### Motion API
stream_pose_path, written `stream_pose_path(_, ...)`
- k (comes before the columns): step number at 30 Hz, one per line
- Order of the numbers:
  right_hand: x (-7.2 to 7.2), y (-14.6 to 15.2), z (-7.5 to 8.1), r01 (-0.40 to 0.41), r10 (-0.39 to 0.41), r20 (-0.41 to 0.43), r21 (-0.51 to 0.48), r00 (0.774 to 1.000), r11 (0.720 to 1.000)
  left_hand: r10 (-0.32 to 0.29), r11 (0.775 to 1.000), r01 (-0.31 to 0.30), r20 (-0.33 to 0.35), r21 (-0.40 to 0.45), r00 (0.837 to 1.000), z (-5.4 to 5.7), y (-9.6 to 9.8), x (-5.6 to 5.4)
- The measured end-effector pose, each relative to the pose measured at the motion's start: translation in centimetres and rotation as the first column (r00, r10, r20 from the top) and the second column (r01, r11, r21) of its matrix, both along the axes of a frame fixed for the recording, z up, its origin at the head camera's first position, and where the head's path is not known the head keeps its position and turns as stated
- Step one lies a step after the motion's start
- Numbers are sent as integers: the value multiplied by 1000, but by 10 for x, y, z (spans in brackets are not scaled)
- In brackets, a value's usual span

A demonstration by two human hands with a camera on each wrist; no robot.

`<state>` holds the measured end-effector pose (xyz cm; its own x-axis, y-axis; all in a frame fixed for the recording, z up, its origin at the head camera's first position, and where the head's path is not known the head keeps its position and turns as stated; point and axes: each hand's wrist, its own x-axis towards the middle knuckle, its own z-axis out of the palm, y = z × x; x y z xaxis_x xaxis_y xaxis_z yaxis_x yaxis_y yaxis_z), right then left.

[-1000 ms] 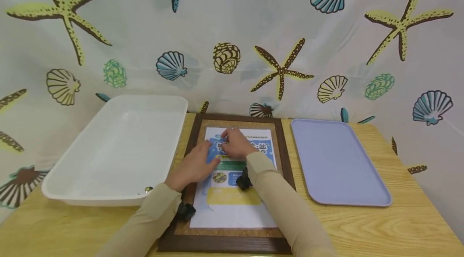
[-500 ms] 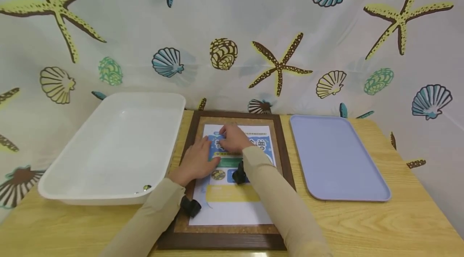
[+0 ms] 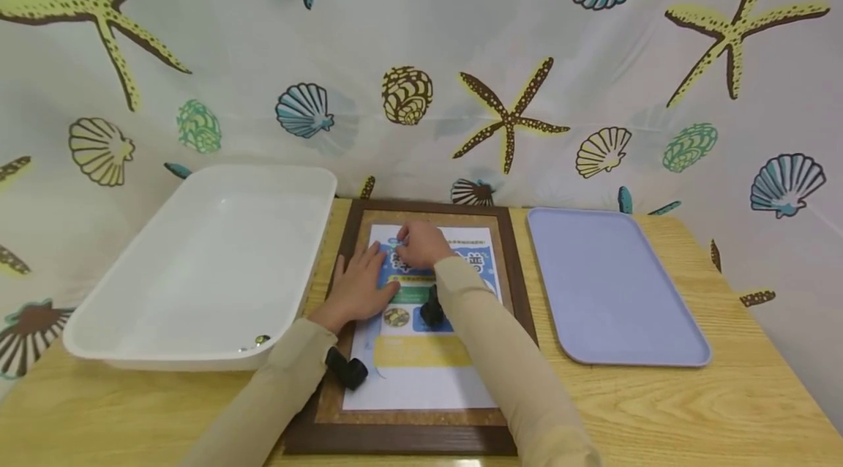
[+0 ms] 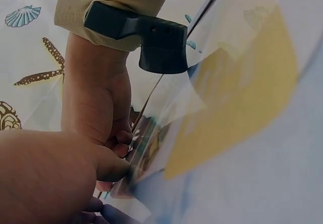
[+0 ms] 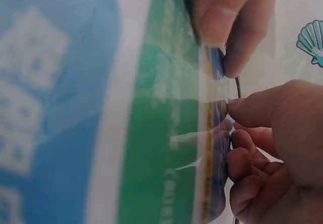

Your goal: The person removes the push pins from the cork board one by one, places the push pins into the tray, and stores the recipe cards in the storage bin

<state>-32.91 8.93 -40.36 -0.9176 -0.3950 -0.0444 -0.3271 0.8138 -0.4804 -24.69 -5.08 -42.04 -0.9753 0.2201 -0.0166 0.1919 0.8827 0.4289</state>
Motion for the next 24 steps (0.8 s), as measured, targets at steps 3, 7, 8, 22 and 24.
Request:
stream_pose_path(3, 0, -1, 1, 6, -6, 5, 0, 1000, 1000, -2, 1000, 2, -14, 10, 1000, -2, -2, -3)
stream_pose_path(7, 0, -4, 3, 14, -14, 0, 2, 1000, 1000, 2, 1000, -2, -37, 7, 999, -3, -4, -4)
stream_pose_path(8, 0, -4, 3, 13, -13, 0, 2, 1000, 1000, 5, 1000, -5, -42, 6, 999, -3, -4, -4)
stream_pose_path(22, -4, -18, -1, -47, 47, -23, -12, 999, 999, 25, 1000, -25, -48, -4, 999, -2, -12, -3)
stream_pose_path(24, -2, -15, -2, -32, 31, -31, -30, 999, 999, 14, 1000, -14, -40, 1, 999, -2, -10, -3)
